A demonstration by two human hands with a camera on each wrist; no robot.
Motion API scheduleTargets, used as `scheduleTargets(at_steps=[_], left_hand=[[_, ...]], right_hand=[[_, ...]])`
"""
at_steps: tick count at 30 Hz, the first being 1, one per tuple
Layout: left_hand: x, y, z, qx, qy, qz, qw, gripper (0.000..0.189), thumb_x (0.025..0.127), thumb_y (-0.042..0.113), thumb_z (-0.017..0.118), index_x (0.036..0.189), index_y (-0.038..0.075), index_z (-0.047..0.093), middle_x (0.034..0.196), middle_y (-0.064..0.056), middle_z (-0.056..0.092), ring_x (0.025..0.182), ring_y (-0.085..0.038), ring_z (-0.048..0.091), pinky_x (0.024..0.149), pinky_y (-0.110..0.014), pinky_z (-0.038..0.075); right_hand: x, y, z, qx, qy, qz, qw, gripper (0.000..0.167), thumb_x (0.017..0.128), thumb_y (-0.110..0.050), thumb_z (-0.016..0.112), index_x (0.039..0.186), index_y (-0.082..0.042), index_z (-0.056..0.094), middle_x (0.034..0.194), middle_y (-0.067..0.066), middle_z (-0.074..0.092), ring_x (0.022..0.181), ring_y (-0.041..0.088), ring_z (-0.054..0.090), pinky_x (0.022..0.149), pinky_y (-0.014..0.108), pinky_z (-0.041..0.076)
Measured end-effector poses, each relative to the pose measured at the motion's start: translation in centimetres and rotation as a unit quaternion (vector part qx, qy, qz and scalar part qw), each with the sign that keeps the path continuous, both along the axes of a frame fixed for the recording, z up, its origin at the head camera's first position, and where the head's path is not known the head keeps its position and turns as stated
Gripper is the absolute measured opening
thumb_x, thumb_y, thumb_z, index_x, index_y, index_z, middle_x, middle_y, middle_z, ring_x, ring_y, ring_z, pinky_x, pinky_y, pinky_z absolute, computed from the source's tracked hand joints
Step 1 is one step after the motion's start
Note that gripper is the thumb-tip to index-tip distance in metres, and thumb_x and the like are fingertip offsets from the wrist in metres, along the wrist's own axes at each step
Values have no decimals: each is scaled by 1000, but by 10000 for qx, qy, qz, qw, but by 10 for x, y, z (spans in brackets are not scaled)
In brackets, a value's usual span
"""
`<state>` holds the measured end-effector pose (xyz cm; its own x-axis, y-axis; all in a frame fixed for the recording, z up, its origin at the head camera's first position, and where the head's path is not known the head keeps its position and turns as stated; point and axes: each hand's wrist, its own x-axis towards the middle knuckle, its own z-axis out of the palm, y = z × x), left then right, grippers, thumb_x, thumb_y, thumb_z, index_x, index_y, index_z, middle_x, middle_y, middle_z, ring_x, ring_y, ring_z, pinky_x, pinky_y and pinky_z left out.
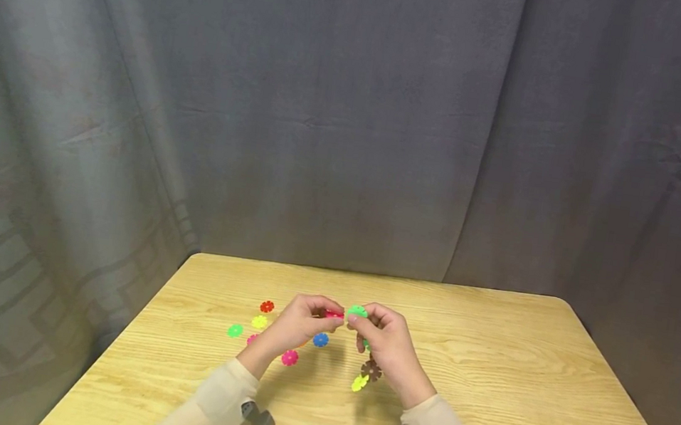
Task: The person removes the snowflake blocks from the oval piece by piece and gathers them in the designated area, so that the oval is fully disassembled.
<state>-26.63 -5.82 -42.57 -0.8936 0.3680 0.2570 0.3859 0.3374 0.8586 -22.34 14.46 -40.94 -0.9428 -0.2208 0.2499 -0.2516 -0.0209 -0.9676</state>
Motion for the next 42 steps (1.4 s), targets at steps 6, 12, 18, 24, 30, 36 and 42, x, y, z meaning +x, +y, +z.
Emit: scheduleTargets(at_steps=[6,12,18,24,30,36,42], left_hand=[[-3,3,-11,-168,-227,-182,9994,24,89,26,74,106,9,75,86,5,67,67,-10,56,55,-27,49],[-3,6,-18,-411,-445,-216,9979,24,90,23,73,109,7,74,94,8,67,76,-11,59,63,-28,51],[-6,7,-26,-804,-415,-180,9957,25,90,24,73,108,6,74,94,10,66,77,-9,58,63,-28,50],[-8,9,-33,-1398,-208,-372,9893,23,90,20,72,107,6,74,94,9,66,76,-7,55,63,-25,48],[-6,11,-36,-2086,-161,-717,9752,20,85,15,77,104,8,75,88,11,65,69,-4,53,60,-22,47],[-4,11,-39,-2548,-195,-818,9633,21,83,7,77,104,10,75,88,10,64,74,-5,54,66,-22,48],[-3,11,-42,-2840,-96,-794,9555,24,82,3,75,105,12,75,93,9,66,77,-6,53,69,-21,47]], right_hand=[[0,-1,0,-20,-118,-10,9999,26,94,-23,68,91,2,64,63,8,55,56,16,53,48,25,37],[1,-1,0,-22,-121,27,9999,29,94,-24,68,93,5,63,63,8,55,57,16,53,45,25,33],[1,-1,-1,-48,-50,71,10000,28,93,-23,69,92,4,64,64,7,55,57,16,55,57,29,41],[0,-1,-2,-93,-58,68,9999,25,92,-22,70,88,2,63,64,7,55,57,16,54,63,32,44],[-1,1,-3,17,111,174,9998,25,95,-19,67,89,5,61,65,5,55,57,15,54,62,31,44],[-1,0,-2,9,84,204,9998,24,95,-20,67,88,3,61,68,4,57,56,15,53,62,31,44],[0,0,-2,-12,-7,183,9998,24,94,-20,68,87,1,61,69,3,58,55,14,53,55,29,41]])
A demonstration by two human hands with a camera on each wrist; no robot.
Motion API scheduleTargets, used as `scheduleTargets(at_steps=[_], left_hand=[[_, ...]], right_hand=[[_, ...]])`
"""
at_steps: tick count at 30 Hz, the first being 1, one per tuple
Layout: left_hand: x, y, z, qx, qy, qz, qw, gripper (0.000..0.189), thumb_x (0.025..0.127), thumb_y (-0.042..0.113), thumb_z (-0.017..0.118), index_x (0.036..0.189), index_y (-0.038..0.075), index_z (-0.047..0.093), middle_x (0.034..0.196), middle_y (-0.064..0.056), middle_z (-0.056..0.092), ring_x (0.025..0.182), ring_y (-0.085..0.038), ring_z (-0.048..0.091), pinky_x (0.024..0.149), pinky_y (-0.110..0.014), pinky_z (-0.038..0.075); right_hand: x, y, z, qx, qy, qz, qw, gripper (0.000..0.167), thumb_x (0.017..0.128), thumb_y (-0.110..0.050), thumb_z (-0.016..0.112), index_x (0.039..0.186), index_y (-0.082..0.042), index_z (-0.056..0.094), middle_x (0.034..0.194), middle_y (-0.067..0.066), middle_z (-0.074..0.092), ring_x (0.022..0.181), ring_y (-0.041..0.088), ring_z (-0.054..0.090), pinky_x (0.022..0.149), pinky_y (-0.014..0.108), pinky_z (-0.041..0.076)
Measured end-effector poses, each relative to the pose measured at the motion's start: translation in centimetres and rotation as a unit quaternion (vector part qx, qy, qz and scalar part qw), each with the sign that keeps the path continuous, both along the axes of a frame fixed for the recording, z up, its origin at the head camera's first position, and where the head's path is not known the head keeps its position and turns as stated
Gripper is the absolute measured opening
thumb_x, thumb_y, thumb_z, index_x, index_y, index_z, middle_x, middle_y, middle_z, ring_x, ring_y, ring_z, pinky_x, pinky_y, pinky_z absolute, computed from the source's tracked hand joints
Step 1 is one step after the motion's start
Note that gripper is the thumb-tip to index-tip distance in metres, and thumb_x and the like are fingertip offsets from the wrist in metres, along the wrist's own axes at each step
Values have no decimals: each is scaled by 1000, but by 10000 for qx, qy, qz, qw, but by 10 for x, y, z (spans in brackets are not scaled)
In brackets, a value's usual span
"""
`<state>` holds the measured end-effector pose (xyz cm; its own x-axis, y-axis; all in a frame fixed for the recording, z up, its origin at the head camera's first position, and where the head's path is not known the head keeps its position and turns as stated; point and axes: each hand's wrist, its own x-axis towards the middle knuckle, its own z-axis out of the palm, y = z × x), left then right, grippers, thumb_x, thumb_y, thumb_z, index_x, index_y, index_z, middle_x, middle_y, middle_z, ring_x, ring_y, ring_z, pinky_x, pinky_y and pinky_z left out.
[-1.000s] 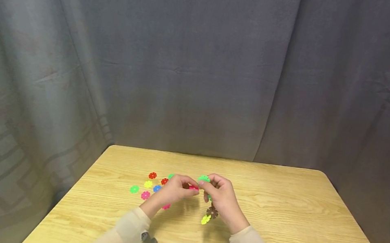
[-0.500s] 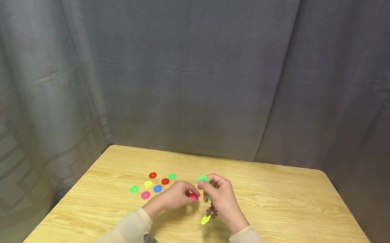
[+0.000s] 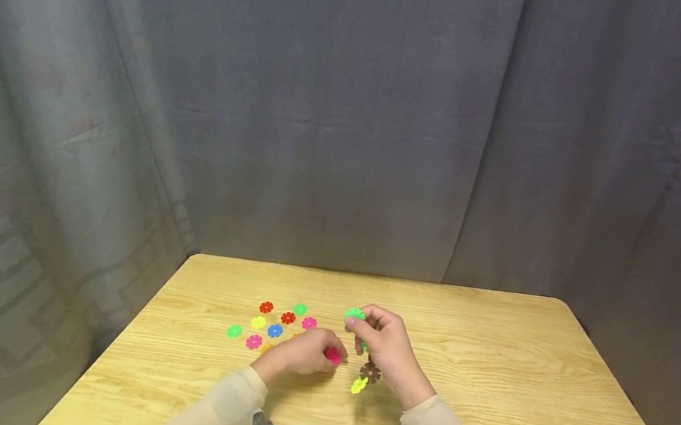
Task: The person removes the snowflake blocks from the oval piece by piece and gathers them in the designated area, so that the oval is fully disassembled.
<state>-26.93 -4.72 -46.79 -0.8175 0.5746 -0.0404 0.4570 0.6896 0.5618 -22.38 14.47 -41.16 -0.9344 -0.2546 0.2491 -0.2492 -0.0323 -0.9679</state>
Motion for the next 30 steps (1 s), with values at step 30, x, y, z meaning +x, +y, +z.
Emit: scheduleTargets(at_steps=[30], left_hand=[[-3,-3,-1,180,82,230,9995,11,88,9,73,98,9,75,85,10,66,77,-4,57,70,-23,50]], right_hand=[[0,3,0,16,183,176,9997,28,96,-16,65,91,11,58,75,-2,62,56,13,54,58,29,44]])
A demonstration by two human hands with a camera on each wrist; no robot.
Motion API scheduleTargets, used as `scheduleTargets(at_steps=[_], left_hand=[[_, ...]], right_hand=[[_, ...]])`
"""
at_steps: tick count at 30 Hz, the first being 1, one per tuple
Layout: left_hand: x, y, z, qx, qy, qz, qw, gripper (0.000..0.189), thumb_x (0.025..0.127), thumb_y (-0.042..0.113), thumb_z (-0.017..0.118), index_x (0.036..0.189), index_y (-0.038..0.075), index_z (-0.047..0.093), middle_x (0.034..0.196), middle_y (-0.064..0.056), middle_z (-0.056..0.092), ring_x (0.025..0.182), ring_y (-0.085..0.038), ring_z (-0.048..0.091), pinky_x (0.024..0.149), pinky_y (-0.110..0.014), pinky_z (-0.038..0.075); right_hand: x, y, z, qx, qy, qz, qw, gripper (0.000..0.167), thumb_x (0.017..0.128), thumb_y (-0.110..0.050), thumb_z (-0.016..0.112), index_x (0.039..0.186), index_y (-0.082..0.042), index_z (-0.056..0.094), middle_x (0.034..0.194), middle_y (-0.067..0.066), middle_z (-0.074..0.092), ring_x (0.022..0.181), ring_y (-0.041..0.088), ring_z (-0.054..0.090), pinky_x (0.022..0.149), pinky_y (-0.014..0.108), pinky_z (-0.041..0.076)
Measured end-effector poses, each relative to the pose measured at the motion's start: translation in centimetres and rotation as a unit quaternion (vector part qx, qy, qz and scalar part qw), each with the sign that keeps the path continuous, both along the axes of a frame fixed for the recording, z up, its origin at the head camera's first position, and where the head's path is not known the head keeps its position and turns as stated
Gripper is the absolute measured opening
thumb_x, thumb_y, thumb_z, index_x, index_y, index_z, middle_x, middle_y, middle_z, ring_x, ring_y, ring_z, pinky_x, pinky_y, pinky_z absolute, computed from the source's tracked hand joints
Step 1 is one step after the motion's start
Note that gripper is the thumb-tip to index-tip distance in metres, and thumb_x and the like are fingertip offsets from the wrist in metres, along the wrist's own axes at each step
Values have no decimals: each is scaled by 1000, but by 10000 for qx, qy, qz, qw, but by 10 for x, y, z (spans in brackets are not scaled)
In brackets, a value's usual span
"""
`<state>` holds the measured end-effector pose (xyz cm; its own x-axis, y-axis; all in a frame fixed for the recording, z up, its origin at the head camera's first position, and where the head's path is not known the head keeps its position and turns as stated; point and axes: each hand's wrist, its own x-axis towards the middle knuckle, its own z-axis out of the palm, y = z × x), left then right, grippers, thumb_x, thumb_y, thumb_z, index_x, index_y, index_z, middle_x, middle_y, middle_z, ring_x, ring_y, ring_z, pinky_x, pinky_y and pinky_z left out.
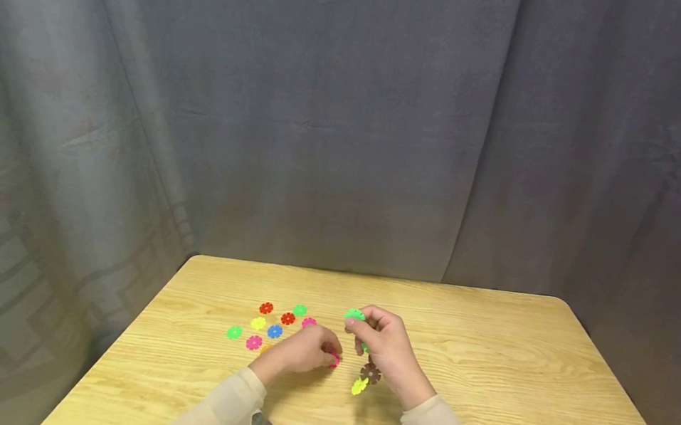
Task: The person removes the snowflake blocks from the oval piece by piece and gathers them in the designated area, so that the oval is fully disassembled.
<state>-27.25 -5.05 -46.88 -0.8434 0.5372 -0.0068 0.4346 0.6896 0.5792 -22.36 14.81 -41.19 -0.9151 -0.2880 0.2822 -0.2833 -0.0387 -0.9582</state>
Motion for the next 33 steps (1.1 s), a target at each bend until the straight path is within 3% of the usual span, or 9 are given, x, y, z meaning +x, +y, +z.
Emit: scheduleTargets(at_steps=[7,13,22,33], left_hand=[[-1,-5,10,552,244,30,9982,13,92,13,68,100,5,74,81,9,64,69,-5,55,62,-22,49],[5,-11,35,1226,309,169,9918,15,94,18,68,101,6,74,84,9,66,73,-5,60,66,-23,51],[18,-20,68,1958,521,239,9790,13,94,22,68,100,12,75,88,5,70,75,-7,63,69,-27,53],[29,-23,85,2503,423,-81,9672,11,93,25,70,97,17,76,93,-2,71,77,-12,63,70,-29,54]], right_hand=[[-1,0,-1,-42,-26,18,10000,28,96,-18,65,91,10,59,75,-1,62,56,13,54,59,30,44],[-1,-2,-1,-18,-142,-73,9999,25,95,-21,67,89,3,62,67,4,56,55,14,54,62,31,45],[-1,-2,0,23,-169,-105,9998,28,95,-24,67,91,3,62,70,5,57,56,14,54,65,33,46],[0,-3,1,11,-184,-96,9998,27,94,-23,68,90,3,62,70,5,57,56,14,54,64,32,46]])
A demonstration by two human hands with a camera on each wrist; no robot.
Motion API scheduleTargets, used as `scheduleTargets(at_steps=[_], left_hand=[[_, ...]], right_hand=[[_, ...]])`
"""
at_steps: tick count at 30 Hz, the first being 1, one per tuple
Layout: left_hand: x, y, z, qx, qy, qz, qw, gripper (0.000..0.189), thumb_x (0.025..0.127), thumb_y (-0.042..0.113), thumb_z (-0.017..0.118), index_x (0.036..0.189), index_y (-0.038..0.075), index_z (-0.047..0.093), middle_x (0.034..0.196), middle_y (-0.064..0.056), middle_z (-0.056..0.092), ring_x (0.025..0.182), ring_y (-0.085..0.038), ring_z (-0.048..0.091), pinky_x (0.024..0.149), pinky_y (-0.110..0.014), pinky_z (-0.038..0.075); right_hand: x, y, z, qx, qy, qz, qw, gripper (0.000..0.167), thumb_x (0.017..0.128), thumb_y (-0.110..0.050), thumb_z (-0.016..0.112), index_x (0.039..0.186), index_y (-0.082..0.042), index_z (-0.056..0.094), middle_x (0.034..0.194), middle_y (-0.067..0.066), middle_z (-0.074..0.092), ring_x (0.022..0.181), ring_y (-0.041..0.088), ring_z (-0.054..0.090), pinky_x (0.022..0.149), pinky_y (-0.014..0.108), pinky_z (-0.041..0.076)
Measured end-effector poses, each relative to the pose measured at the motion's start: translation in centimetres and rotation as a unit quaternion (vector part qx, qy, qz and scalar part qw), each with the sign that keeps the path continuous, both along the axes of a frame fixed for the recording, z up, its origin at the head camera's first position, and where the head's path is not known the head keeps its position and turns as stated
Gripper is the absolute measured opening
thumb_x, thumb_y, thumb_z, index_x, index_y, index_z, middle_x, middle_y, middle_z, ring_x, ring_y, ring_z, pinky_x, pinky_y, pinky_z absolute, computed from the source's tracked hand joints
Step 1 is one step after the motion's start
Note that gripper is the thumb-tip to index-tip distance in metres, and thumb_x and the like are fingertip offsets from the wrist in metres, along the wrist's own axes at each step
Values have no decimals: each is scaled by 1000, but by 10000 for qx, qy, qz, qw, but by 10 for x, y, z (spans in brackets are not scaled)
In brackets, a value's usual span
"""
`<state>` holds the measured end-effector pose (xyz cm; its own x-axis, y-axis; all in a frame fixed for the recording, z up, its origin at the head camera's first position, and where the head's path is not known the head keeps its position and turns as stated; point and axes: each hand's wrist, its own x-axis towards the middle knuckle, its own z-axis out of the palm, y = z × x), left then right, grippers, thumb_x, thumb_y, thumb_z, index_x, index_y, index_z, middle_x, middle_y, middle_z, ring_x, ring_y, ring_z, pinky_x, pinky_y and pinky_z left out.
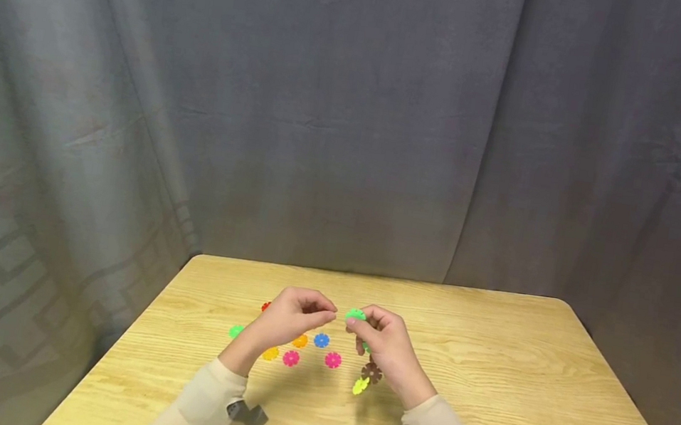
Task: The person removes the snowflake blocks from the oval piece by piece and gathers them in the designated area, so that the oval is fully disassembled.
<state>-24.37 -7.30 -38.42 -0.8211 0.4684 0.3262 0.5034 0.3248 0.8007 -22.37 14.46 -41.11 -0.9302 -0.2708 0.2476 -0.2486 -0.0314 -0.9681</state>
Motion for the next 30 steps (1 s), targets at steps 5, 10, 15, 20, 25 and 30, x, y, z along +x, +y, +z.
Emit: scheduleTargets(at_steps=[5,10,15,20,25,30], left_hand=[[4,1,2,146,-92,-175,9997,16,93,23,70,100,10,76,92,3,71,82,-15,66,74,-29,55],[6,4,3,265,-347,-459,9980,20,94,28,68,104,12,75,93,4,71,84,-18,66,70,-30,54],[7,6,2,286,-424,-629,9967,19,95,30,67,105,17,75,94,1,71,78,-16,63,63,-34,53],[7,9,1,379,-512,-543,9965,19,95,29,66,105,15,74,93,1,70,73,-13,60,61,-30,51],[7,11,1,418,-574,-519,9961,19,96,31,65,105,16,74,92,1,70,71,-13,58,61,-29,51],[7,13,0,431,-588,-493,9961,20,97,32,64,104,16,74,89,2,69,69,-13,57,61,-29,51]], right_hand=[[0,0,0,36,-4,6,10000,27,95,-22,67,91,4,62,74,4,60,56,14,54,61,32,46],[0,1,0,57,-29,16,10000,29,95,-24,67,92,5,62,72,4,59,56,15,54,52,28,41],[0,2,-1,14,-68,51,10000,32,95,-25,66,93,7,61,67,7,55,55,15,53,44,24,34],[0,1,-1,-12,-26,167,9999,33,96,-23,66,94,9,60,75,3,61,57,14,53,52,27,41],[2,0,1,-26,-59,275,9996,28,95,-23,67,94,4,61,77,2,62,57,14,53,53,27,40],[2,-1,0,40,-62,429,9991,25,95,-22,66,94,2,63,70,4,57,58,14,52,49,26,36]])
